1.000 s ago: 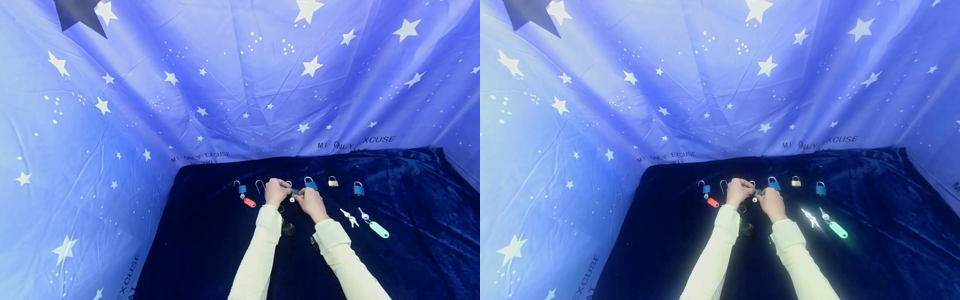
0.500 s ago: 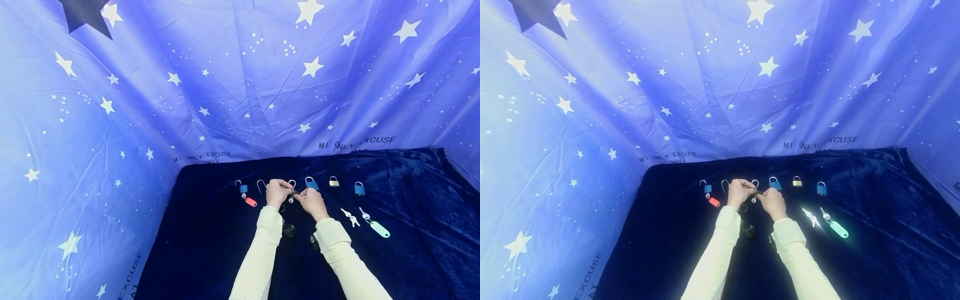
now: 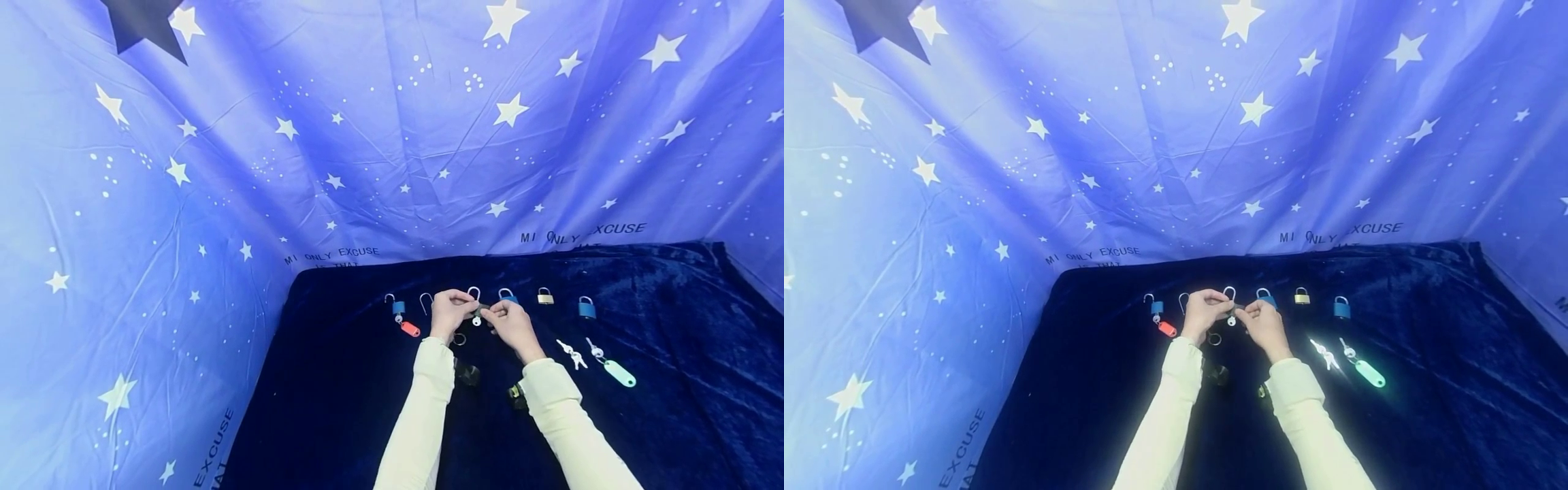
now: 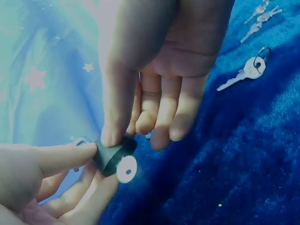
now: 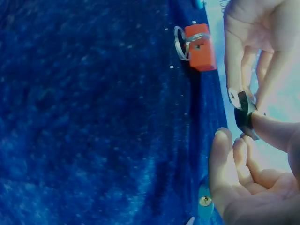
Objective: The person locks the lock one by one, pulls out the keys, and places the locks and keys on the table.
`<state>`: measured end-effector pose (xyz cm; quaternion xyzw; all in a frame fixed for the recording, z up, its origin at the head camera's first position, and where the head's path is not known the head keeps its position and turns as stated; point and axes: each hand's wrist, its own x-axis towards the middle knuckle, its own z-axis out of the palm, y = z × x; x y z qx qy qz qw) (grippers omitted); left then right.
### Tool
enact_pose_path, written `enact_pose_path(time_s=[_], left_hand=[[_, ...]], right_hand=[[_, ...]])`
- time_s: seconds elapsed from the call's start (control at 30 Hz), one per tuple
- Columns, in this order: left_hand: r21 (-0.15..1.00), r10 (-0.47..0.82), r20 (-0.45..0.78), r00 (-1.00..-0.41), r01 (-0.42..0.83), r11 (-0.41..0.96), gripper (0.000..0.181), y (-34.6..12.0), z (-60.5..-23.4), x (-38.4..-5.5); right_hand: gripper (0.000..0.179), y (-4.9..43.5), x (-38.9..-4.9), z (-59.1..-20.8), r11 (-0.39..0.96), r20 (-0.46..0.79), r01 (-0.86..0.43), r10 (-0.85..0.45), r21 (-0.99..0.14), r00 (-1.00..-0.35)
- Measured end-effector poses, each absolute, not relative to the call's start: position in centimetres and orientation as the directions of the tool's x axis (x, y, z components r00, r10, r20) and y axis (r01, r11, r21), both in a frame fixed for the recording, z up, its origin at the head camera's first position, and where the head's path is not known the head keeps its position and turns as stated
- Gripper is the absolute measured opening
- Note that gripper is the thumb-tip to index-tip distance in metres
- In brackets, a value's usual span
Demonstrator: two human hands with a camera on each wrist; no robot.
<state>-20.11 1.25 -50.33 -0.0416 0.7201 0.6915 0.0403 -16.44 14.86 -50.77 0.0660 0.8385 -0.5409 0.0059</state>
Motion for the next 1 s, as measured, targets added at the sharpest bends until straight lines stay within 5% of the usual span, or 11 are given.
enact_pose_path(time_s=[0.4,0.67,1.0], left_hand=[[0.963,0.055,-0.156,-0.986,-0.164,-0.213,0.020,0.2,-50.2,-19.2],[0.940,0.082,-0.191,-0.978,-0.206,-0.272,0.035,-0.5,-50.9,-18.8],[0.961,0.110,-0.165,-0.980,-0.185,-0.207,0.017,-1.1,-51.5,-18.7]], right_hand=[[0.029,14.6,-15.6,-49.9,-0.002,-0.168,0.168,0.041,-0.986,-0.985],[0.029,14.5,-15.0,-50.8,-0.116,-0.179,0.175,0.031,-0.978,-0.983],[0.029,14.3,-14.3,-51.4,-0.101,-0.182,0.177,0.051,-0.979,-0.982]])
